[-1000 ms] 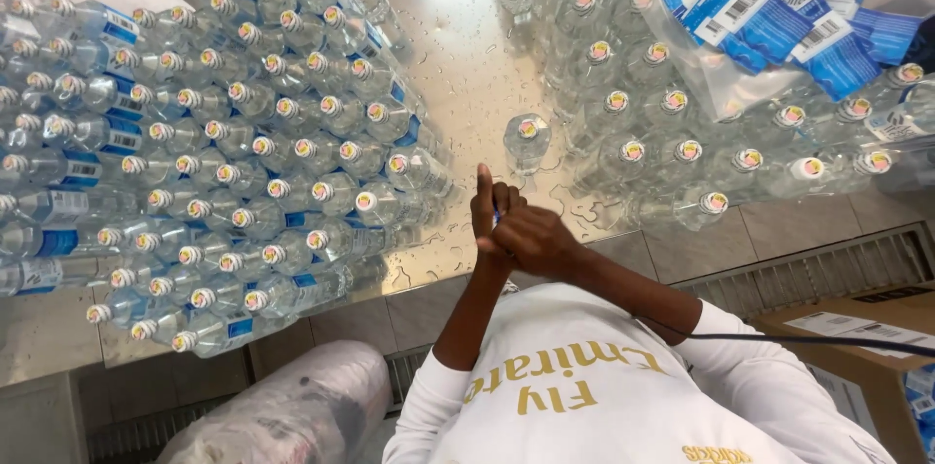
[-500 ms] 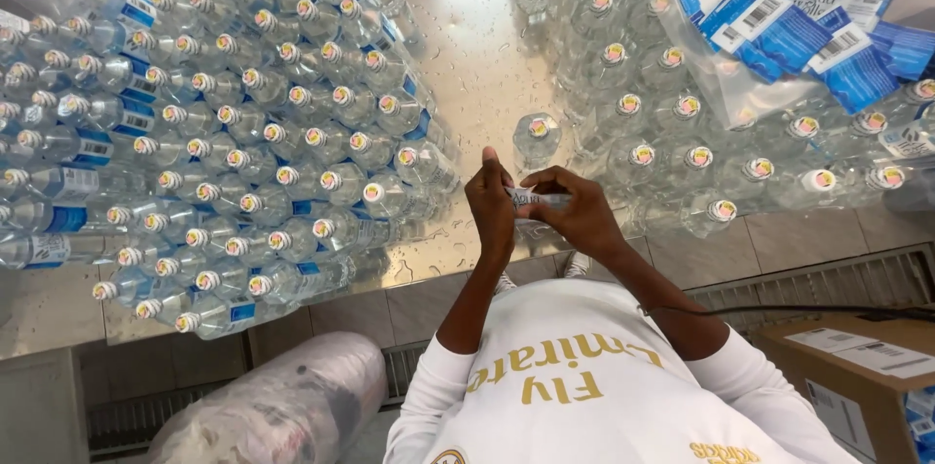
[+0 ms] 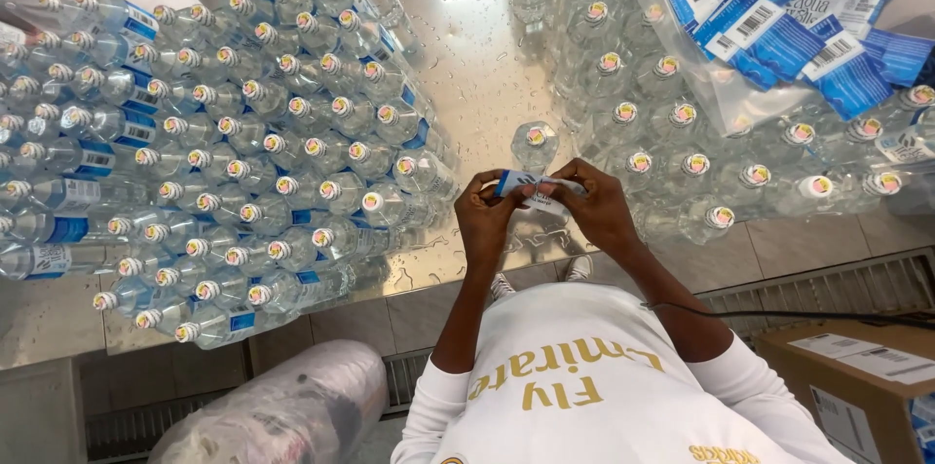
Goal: Applying small adhesive labels to the caps of bottled water in a production facility.
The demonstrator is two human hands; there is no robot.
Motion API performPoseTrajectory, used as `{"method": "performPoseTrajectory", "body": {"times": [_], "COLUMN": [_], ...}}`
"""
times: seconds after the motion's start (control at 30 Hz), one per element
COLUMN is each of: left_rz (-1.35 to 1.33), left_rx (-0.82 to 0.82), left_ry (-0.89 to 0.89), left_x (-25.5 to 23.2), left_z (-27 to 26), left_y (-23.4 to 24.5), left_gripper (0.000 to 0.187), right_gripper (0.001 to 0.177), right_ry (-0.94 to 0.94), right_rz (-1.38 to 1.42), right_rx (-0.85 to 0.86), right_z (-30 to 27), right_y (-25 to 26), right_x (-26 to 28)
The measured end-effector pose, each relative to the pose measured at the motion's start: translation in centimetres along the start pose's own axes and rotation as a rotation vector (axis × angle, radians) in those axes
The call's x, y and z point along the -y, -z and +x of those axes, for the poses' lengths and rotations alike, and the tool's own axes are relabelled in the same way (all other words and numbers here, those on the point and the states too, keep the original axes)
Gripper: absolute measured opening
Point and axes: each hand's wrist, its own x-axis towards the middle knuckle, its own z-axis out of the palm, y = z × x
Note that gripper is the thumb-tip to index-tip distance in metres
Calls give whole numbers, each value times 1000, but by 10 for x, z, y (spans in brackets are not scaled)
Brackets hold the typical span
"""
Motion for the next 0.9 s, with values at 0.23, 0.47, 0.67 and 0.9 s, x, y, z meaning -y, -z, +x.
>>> {"method": "performPoseTrajectory", "body": {"times": [0.23,0.47,0.67,0.9], "left_rz": [23,123,-129,-124], "left_rx": [-68,4,108,144], "left_ry": [-1,-32,-3,-17], "left_x": [15,7,-11,25], "left_z": [2,-2,-15,1], "left_y": [-1,5,-2,12], "left_gripper": [24,26,36,54], "right_gripper": [16,43,17,4], "right_ry": [41,140,85,32], "right_rz": [-56,8,140,103], "right_rx": [58,-58,-107,-49], "right_z": [11,-5,-3,-3], "right_y": [1,-1,-3,-3], "right_x": [-34,22,13,4]}}
